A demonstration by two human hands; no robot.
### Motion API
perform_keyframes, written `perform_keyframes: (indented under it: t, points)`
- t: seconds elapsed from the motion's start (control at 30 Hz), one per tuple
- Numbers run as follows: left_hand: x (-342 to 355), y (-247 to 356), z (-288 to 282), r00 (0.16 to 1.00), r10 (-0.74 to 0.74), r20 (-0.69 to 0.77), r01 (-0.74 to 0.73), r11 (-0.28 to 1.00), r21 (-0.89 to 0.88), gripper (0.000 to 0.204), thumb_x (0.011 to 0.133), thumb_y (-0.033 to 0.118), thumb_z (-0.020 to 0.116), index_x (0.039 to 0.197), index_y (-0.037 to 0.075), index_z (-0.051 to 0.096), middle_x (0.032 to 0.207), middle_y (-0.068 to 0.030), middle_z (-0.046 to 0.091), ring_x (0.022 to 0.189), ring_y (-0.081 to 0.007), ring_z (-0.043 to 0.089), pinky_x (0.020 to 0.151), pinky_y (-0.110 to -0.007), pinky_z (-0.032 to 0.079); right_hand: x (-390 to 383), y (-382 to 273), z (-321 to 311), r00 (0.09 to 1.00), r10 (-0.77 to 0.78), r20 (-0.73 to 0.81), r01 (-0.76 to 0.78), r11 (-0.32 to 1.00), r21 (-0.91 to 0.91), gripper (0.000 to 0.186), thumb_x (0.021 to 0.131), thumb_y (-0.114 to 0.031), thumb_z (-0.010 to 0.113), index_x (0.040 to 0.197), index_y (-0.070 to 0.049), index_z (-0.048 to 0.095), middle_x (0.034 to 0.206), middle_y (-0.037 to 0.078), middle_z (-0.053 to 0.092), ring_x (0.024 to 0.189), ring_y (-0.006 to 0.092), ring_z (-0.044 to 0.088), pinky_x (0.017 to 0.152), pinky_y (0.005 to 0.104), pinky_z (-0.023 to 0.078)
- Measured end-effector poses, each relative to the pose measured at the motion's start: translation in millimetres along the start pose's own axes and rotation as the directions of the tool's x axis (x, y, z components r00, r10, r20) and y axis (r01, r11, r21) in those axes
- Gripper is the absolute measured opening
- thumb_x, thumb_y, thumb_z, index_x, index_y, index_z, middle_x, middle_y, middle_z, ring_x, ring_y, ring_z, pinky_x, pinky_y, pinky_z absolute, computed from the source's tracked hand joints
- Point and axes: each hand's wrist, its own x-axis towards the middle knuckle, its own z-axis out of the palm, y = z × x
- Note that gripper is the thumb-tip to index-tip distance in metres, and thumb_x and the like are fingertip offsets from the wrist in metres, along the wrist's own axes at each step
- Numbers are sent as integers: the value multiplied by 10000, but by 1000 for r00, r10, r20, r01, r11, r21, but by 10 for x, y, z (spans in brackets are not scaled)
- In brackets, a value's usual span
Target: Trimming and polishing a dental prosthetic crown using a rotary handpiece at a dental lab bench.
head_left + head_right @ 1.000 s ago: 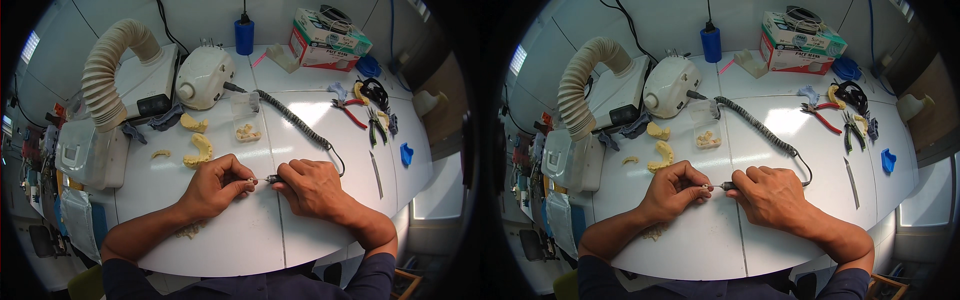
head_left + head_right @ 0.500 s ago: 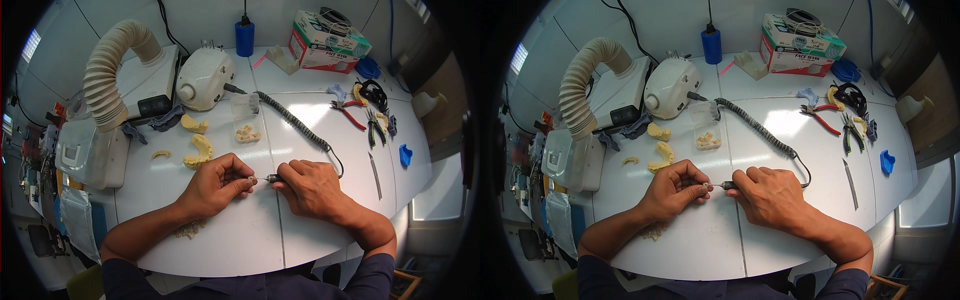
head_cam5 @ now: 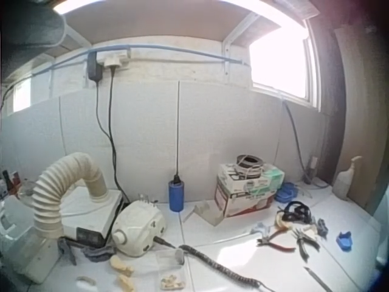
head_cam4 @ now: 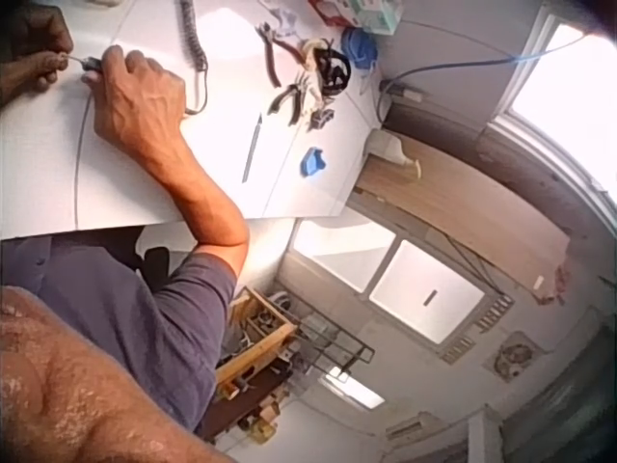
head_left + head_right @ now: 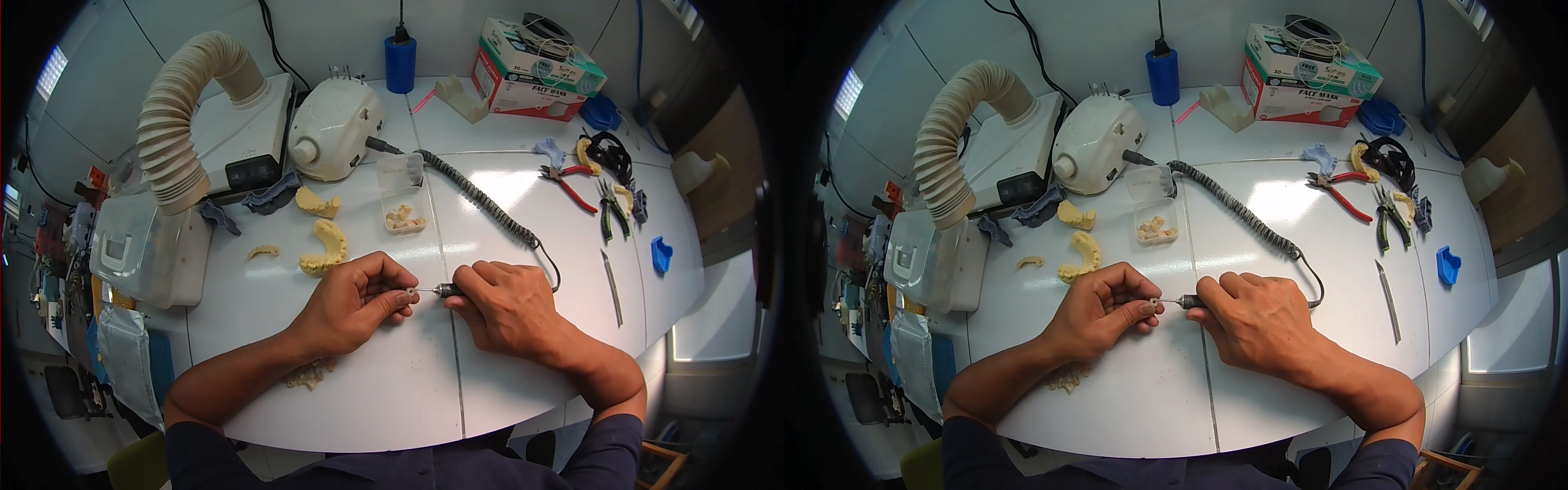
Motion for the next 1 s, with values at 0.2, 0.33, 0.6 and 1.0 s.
perform_keyframes:
  t: [0.2,0.33,0.6,1.0]
  points:
    - [-6,9,3,1000,8,-7,-8,1000,13,166,1098,18,637,1235,-76,629,1137,-115,713,1000,-136,733,884,-275,620,4,5,1,1000,-14,-5,14,1000,0,277,1049,-331,716,961,-79,645,705,79,636,600,277,686,503,408,495]
    - [-5,14,9,1000,9,-7,-9,1000,14,166,1098,17,636,1236,-76,629,1134,-115,710,1000,-137,733,883,-275,619,-4,-7,-15,1000,15,13,-15,1000,-5,271,1049,-330,716,968,-80,651,711,81,645,608,275,690,507,408,498]
    - [-13,-35,-20,1000,12,-17,-12,1000,-11,148,1098,23,643,1217,-63,627,1121,-112,720,999,-138,733,877,-276,619,13,-19,25,1000,1,3,-1,1000,-2,271,1051,-333,713,971,-82,653,711,83,649,608,278,694,510,408,502]
    - [3,-5,-8,1000,3,-8,-3,1000,8,132,1095,28,652,1197,-36,599,1139,-138,727,1039,-162,740,904,-280,648,0,-5,2,999,24,-33,-23,999,31,272,1055,-329,707,974,-76,646,721,88,648,610,291,696,511,416,498]
